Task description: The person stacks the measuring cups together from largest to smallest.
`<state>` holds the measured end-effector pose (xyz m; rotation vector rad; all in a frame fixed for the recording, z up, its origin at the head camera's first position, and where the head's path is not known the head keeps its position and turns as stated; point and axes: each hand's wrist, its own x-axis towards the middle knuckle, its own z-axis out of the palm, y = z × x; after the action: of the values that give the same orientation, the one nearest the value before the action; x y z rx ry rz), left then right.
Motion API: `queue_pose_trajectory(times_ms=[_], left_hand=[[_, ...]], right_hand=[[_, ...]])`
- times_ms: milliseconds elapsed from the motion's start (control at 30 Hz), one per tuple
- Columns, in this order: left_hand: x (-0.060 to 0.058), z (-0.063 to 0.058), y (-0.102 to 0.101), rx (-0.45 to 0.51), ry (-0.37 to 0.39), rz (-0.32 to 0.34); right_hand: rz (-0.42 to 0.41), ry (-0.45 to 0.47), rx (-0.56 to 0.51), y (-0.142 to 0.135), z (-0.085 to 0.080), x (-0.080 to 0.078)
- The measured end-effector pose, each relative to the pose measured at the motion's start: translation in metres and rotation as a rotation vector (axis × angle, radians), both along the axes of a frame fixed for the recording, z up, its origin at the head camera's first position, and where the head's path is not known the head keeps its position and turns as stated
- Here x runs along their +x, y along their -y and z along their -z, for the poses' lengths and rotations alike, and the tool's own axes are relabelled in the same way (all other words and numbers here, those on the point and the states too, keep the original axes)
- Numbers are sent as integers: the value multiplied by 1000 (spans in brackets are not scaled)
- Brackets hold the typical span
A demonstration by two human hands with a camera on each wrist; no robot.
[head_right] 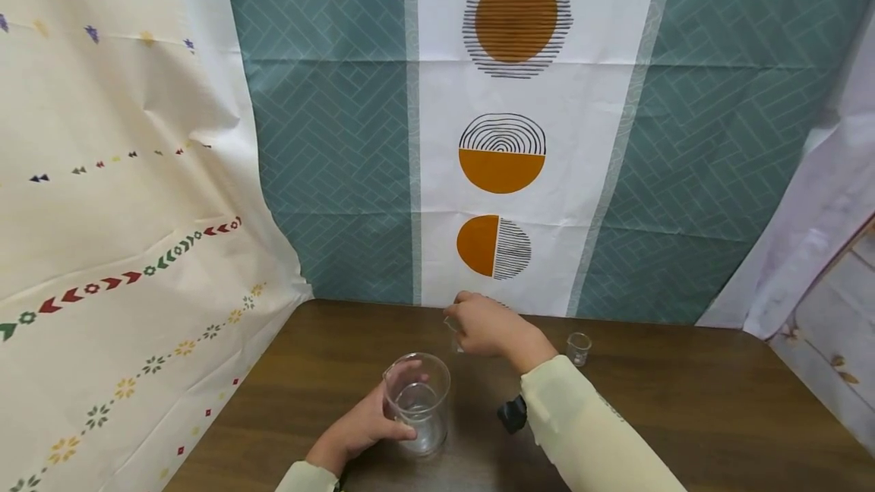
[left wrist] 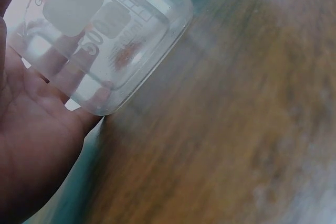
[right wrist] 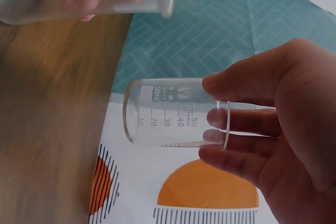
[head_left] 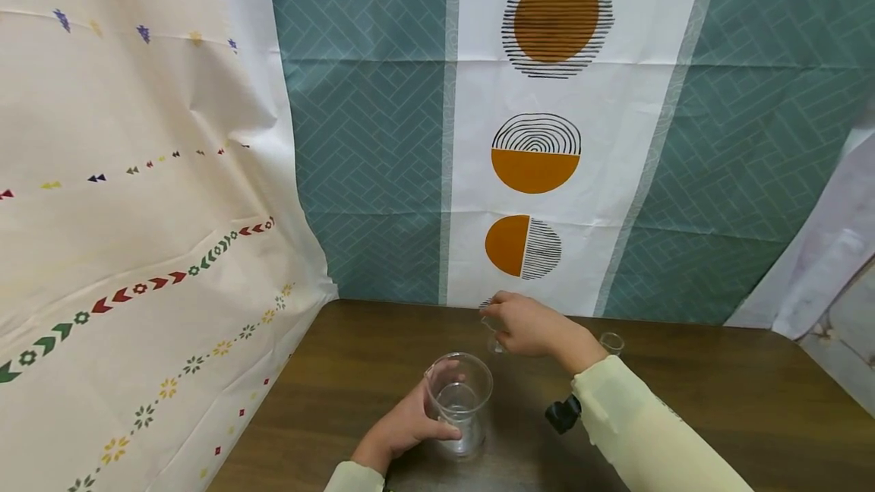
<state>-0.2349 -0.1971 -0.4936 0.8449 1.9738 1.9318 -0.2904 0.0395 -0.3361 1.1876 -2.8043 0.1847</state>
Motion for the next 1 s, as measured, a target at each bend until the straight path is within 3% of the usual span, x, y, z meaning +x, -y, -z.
queue_pose_trajectory(times_ms=[633, 1000], left_hand=[[1, 1, 0, 15, 26, 10], [0, 0, 0, -3, 23, -3]], right_hand=[[6, -33, -20, 8, -18, 18], [-59, -93, -14, 12, -26, 26]])
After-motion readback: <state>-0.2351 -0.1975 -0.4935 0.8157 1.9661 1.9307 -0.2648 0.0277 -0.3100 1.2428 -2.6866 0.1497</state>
